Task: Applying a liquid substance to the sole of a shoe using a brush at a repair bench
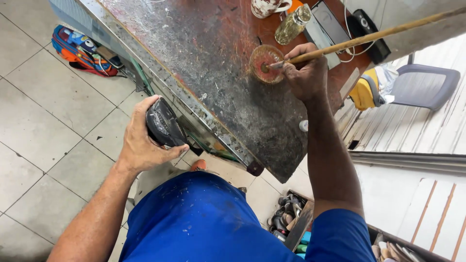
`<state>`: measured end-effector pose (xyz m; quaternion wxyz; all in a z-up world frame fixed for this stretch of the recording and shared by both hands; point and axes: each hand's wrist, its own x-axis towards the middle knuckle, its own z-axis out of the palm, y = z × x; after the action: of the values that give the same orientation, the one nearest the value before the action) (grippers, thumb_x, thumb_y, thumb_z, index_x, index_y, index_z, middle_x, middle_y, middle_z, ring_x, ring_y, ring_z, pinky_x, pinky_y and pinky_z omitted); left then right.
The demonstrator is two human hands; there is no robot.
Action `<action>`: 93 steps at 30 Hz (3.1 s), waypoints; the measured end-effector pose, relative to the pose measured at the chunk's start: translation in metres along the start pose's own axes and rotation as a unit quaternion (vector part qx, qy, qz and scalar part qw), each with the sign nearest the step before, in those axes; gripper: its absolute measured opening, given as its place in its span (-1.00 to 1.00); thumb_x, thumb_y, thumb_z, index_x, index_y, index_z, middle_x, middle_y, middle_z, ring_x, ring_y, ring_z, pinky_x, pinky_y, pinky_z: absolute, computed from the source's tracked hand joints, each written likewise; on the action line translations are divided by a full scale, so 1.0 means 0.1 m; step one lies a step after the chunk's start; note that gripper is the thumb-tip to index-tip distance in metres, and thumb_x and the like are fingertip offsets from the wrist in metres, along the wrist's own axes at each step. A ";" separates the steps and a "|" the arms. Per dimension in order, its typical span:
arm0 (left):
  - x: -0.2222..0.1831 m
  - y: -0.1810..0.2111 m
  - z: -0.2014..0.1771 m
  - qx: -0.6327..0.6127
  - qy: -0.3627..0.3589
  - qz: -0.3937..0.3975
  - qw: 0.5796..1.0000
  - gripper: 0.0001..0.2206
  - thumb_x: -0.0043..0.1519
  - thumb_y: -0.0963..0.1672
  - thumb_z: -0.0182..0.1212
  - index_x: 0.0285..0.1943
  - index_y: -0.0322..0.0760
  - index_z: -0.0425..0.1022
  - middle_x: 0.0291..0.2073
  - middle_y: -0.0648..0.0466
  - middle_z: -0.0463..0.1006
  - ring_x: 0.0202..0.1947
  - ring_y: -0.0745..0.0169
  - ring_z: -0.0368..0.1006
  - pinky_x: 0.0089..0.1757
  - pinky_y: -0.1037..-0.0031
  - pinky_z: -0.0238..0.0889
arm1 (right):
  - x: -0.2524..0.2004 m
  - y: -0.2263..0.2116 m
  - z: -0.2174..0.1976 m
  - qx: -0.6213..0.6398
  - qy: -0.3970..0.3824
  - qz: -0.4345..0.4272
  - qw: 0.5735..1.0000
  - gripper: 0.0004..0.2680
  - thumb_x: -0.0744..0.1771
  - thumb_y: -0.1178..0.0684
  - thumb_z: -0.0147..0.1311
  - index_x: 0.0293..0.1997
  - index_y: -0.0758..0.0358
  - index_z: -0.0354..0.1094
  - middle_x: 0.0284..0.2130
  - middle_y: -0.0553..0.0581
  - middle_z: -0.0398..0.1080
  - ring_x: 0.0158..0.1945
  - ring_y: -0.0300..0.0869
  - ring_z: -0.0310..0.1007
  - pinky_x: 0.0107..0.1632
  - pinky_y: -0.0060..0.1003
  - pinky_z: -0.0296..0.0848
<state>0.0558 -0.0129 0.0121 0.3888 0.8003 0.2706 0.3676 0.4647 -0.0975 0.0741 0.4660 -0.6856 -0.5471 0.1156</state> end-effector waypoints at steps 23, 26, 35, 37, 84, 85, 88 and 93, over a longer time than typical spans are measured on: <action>0.38 -0.30 -0.12 -0.010 0.001 0.027 1.000 0.01 -0.23 0.01 0.69 0.41 -0.35 0.18 0.27 -0.20 0.38 0.30 -0.17 0.36 0.30 0.14 0.20 | -0.25 -0.17 0.32 0.327 0.194 -0.026 0.924 -0.86 0.36 0.33 0.00 -0.23 0.18 0.13 -0.36 0.31 0.28 -0.59 -0.04 0.29 -0.51 -0.21 0.39; 0.37 -0.31 -0.13 -0.002 -0.004 0.056 0.998 0.00 -0.16 0.06 0.64 0.44 -0.34 0.14 0.29 -0.21 0.37 0.33 -0.22 0.33 0.31 0.01 0.19 | -0.30 -0.75 0.64 0.409 0.046 -0.084 0.907 -0.97 0.44 0.15 -0.11 -0.10 0.24 0.18 -0.14 0.40 0.37 -0.52 -0.05 0.43 -0.42 -0.30 0.56; 0.29 -0.17 -0.26 0.019 0.028 0.056 0.998 0.03 -0.31 0.11 0.62 0.42 -0.21 0.29 0.25 -0.14 0.41 0.24 -0.28 0.41 0.21 -0.17 0.13 | -0.41 -1.34 1.55 0.518 -0.098 -0.008 0.850 -0.81 0.25 0.40 0.16 -0.18 0.53 0.17 -0.18 0.72 0.36 -0.36 0.21 0.63 -0.35 -0.15 0.71; 0.27 -0.14 -0.31 0.029 0.025 0.058 0.998 0.02 -0.30 0.11 0.61 0.42 -0.21 0.29 0.26 -0.13 0.41 0.25 -0.27 0.39 0.22 -0.19 0.11 | -0.40 -1.41 1.60 0.484 -0.091 -0.012 0.870 -0.81 0.27 0.39 0.15 -0.17 0.55 0.15 -0.21 0.67 0.37 -0.38 0.17 0.63 -0.34 -0.18 0.70; 0.17 -0.04 -0.46 0.147 -0.026 0.031 0.988 0.05 -0.39 0.04 0.59 0.44 -0.13 0.30 0.18 -0.08 0.44 0.15 -0.25 0.43 0.15 -0.10 0.18 | -0.29 -1.60 1.58 0.327 -0.195 -0.198 0.903 -0.90 0.30 0.24 0.21 -0.38 0.27 0.34 -0.40 0.35 0.47 -0.40 -0.02 0.55 -0.36 -0.25 0.56; 0.17 -0.04 -0.45 0.146 -0.027 0.033 0.988 0.05 -0.39 0.04 0.59 0.44 -0.13 0.30 0.18 -0.08 0.44 0.15 -0.25 0.43 0.15 -0.10 0.18 | -0.27 -1.60 1.58 0.325 -0.193 -0.198 0.904 -0.90 0.30 0.24 0.21 -0.38 0.27 0.34 -0.40 0.35 0.47 -0.40 -0.02 0.55 -0.36 -0.25 0.56; 0.15 -0.03 -0.44 0.170 -0.033 0.028 0.984 0.05 -0.39 0.05 0.58 0.45 -0.11 0.29 0.20 -0.07 0.42 0.15 -0.24 0.41 0.15 -0.11 0.15 | -0.22 -1.56 1.57 0.297 -0.153 -0.177 0.926 -0.83 0.29 0.19 0.31 -0.38 0.35 0.31 -0.34 0.37 0.49 -0.29 0.02 0.59 -0.32 -0.29 0.53; 0.14 -0.04 -0.45 0.180 -0.050 0.012 0.982 0.06 -0.42 0.05 0.58 0.45 -0.08 0.29 0.19 -0.05 0.42 0.16 -0.22 0.40 0.16 -0.12 0.14 | -0.25 -1.62 1.54 0.294 -0.196 -0.185 0.917 -0.84 0.27 0.22 0.32 -0.43 0.31 0.33 -0.38 0.35 0.50 -0.30 0.07 0.61 -0.35 -0.25 0.51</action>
<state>0.0270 0.0186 0.0331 0.2467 0.8781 0.3025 0.2768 0.2486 -0.0453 0.1062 0.5433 -0.3678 -0.6856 0.3156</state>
